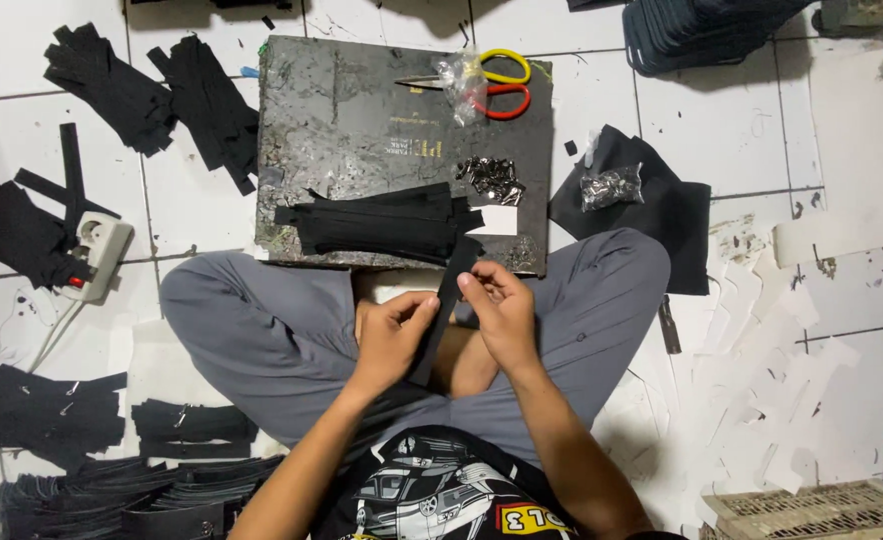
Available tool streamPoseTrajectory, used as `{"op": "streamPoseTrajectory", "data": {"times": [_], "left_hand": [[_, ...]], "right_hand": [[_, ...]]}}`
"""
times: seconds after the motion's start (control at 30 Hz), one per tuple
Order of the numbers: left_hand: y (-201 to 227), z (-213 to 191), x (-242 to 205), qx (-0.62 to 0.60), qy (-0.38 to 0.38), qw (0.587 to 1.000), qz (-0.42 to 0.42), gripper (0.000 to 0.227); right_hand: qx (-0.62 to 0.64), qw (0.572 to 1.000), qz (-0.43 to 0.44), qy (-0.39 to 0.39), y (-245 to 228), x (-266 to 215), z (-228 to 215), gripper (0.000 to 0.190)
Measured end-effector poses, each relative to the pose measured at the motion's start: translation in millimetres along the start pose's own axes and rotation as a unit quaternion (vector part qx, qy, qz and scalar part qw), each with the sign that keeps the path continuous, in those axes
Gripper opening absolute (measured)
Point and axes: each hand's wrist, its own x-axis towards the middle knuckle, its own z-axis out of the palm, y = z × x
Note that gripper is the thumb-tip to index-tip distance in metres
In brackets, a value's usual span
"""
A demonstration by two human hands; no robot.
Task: Inserting metal studs into pre-cut holes in black leather strips
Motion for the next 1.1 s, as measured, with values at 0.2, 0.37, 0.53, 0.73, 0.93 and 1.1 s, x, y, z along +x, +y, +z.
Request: {"op": "streamPoseTrajectory", "data": {"times": [0.2,0.37,0.53,0.73,0.93,1.1], "left_hand": [[27,0,3,0.040,0.043,0.991,0.121,0.017],[32,13,3,0.018,0.053,0.980,0.192,0.026],[19,22,6,-0.055,0.078,0.993,0.070,0.018],[6,16,7,-0.002,0.068,0.992,-0.105,0.009],[2,25,4,-0.118,0.030,0.991,-0.061,0.016],[20,17,6,-0.061,0.024,0.998,0.004,0.009]], "right_hand": [[-0.156,0.980,-0.112,0.059,-35,-10,3,0.011],[-0.269,0.932,-0.220,0.102,-43,-16,14,0.012],[-0.273,0.907,-0.311,0.071,-64,-21,22,0.017],[-0.239,0.939,-0.247,0.005,-60,-22,4,0.018],[-0.084,0.993,-0.065,-0.043,-36,-11,-7,0.023],[-0.035,0.997,0.032,-0.064,-28,-10,-15,0.016]]}}
